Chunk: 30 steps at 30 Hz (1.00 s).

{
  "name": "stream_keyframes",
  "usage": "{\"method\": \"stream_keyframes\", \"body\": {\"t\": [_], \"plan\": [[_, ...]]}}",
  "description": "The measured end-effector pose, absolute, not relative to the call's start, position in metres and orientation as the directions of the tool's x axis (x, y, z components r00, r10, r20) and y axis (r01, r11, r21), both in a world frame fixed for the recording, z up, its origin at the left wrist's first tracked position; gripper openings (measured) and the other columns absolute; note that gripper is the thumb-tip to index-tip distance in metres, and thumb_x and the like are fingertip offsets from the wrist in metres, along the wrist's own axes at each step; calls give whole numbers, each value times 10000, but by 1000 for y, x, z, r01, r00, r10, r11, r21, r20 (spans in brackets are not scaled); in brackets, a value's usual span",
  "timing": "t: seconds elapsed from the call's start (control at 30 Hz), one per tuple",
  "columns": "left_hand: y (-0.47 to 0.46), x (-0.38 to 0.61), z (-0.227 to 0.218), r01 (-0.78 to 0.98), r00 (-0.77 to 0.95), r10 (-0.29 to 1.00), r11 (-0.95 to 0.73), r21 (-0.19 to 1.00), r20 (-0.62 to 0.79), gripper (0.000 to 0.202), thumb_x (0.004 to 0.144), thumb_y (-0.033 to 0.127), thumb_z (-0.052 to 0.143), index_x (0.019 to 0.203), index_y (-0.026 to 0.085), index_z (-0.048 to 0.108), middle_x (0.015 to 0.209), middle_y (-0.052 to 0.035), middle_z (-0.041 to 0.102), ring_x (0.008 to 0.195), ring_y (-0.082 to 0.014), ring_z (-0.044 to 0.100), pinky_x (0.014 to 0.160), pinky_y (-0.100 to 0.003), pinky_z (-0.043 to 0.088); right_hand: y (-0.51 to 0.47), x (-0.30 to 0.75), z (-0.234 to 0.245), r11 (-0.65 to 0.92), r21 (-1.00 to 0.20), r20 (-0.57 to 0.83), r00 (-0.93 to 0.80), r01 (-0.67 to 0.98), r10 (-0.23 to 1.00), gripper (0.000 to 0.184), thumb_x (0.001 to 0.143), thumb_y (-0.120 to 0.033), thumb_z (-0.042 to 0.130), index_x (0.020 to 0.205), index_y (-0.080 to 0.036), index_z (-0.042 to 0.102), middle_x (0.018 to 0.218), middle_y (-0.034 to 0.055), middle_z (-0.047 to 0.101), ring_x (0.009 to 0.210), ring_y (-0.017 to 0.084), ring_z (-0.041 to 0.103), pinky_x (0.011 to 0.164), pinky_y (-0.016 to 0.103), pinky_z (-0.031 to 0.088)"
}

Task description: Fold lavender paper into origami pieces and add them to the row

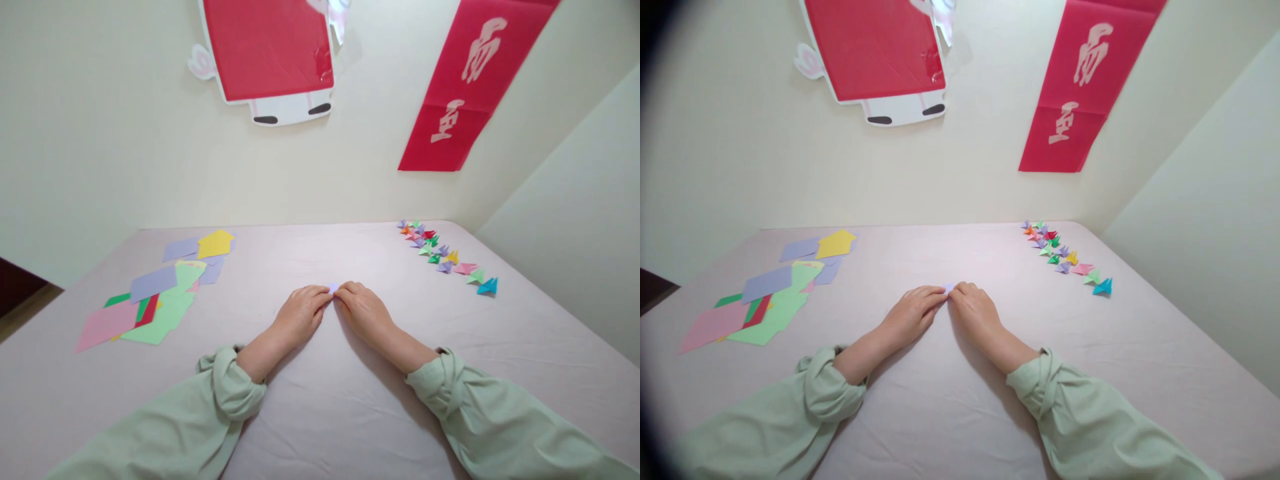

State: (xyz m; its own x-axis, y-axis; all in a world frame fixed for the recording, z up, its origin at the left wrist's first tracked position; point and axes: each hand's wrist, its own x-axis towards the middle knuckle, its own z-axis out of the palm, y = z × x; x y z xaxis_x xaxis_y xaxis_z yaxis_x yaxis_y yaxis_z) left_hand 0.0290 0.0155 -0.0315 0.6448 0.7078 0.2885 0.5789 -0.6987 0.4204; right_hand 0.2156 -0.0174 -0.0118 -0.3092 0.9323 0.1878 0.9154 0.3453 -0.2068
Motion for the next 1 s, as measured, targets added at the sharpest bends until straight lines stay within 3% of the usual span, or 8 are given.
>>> {"method": "stream_keyframes", "body": {"t": [0.27, 0.63, 1.0], "plan": [[7, 28, -25, 636, 649, 718, -693, 341, 249, 341, 907, 171, 468, 1196, 230, 638, 1298, -87, 614, 1183, -231, 557, 1011, -418, 437, -35, 214, -8, 349, -145, 163, -325, 926, 932, 219, 936, -158, 487, 1085, -189, 644, 1089, 104, 651, 1030, 229, 581, 849, 352, 446], [-3, 31, -26, 643, 629, 730, -681, 350, 266, 297, 902, 179, 467, 1144, 202, 636, 1257, -103, 623, 1179, -242, 554, 999, -416, 450, -37, 214, -13, 355, -153, 191, -325, 922, 926, 272, 931, -177, 503, 1159, -240, 637, 1134, 92, 629, 1010, 223, 573, 849, 337, 437], [-2, 28, -25, 681, 603, 764, -642, 351, 227, 327, 885, 232, 540, 1209, 192, 565, 1336, -115, 572, 1257, -258, 501, 1052, -445, 394, -34, 211, -7, 313, -186, 162, -285, 931, 945, 197, 932, -195, 502, 1019, -194, 679, 1048, 98, 652, 982, 231, 585, 834, 340, 432]]}}
